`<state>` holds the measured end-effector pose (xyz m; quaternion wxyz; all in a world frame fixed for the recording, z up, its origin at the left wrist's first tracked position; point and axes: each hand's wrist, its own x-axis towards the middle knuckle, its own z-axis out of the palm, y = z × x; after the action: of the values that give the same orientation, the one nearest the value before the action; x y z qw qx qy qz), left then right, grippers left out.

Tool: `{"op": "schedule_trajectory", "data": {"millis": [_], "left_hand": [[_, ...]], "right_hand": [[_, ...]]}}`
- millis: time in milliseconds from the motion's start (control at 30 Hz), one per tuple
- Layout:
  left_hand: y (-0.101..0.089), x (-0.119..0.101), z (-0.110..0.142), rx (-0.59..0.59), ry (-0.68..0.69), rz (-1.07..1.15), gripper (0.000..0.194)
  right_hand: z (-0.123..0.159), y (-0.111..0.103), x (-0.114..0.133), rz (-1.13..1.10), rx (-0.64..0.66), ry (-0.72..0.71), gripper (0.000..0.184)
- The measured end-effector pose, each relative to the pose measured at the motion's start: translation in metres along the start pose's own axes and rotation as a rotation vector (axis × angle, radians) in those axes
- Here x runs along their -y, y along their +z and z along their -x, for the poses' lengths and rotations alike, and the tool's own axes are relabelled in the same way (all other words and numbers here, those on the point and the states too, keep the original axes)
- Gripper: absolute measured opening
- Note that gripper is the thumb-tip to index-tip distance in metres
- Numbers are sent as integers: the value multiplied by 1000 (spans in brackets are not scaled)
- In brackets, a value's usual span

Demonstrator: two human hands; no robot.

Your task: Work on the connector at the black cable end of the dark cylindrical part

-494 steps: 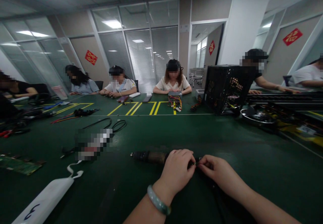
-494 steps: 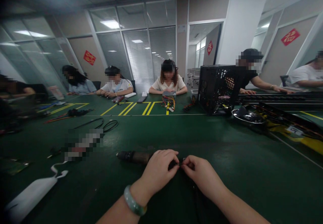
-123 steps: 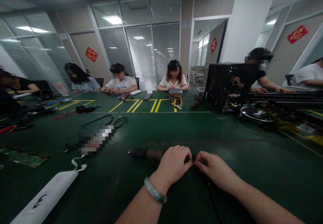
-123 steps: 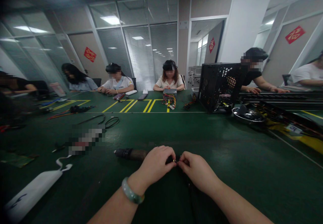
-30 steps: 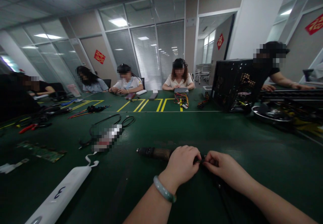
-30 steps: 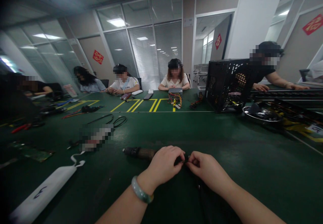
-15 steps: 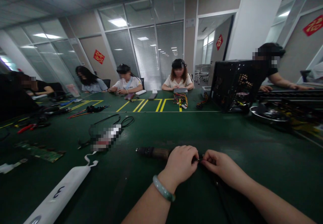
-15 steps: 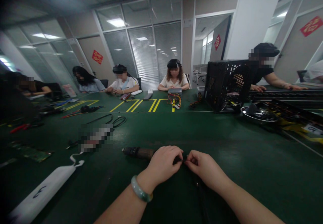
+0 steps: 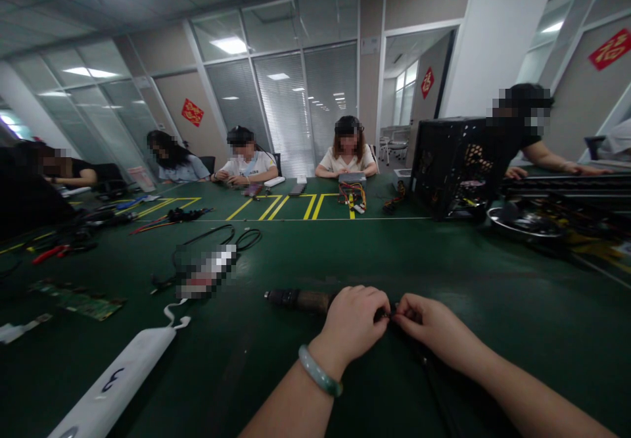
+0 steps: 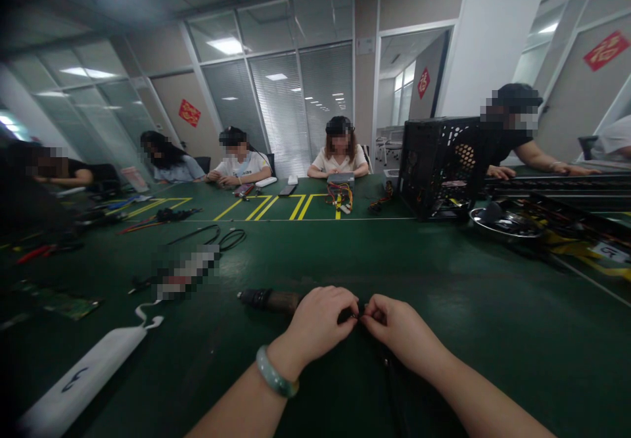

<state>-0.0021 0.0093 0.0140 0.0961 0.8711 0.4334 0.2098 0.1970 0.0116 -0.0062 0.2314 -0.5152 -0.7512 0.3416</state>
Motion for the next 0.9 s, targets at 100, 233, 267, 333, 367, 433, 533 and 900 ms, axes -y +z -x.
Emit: {"op": "schedule_trajectory", "data": {"millis": [100, 233, 267, 333, 367, 433, 533, 900], "left_hand": [[0, -1, 0, -7, -2, -4, 5], [2, 0, -1, -6, -10, -15, 5], [3, 0, -1, -7, -14, -18, 5], [4, 0, -1, -13, -21, -20, 5], [4, 0, -1, -16, -23, -17, 5], [4, 0, -1, -19, -24, -9, 5], [3, 0, -1, -4, -27, -8, 4], [4, 0, -2, -12, -34, -28, 8]], "right_hand": [[0, 0, 0, -1, 1, 7, 15], [0, -1, 1, -16, 16, 6, 16], [0, -1, 1, -17, 23, 3, 15], [0, -2, 2, -16, 32, -4, 14], [0, -2, 2, -18, 36, -7, 14], [1, -3, 3, -25, 33, -5, 15], [1, -3, 3, -28, 31, 9, 17], [-2, 0, -1, -12, 8, -8, 15]]}}
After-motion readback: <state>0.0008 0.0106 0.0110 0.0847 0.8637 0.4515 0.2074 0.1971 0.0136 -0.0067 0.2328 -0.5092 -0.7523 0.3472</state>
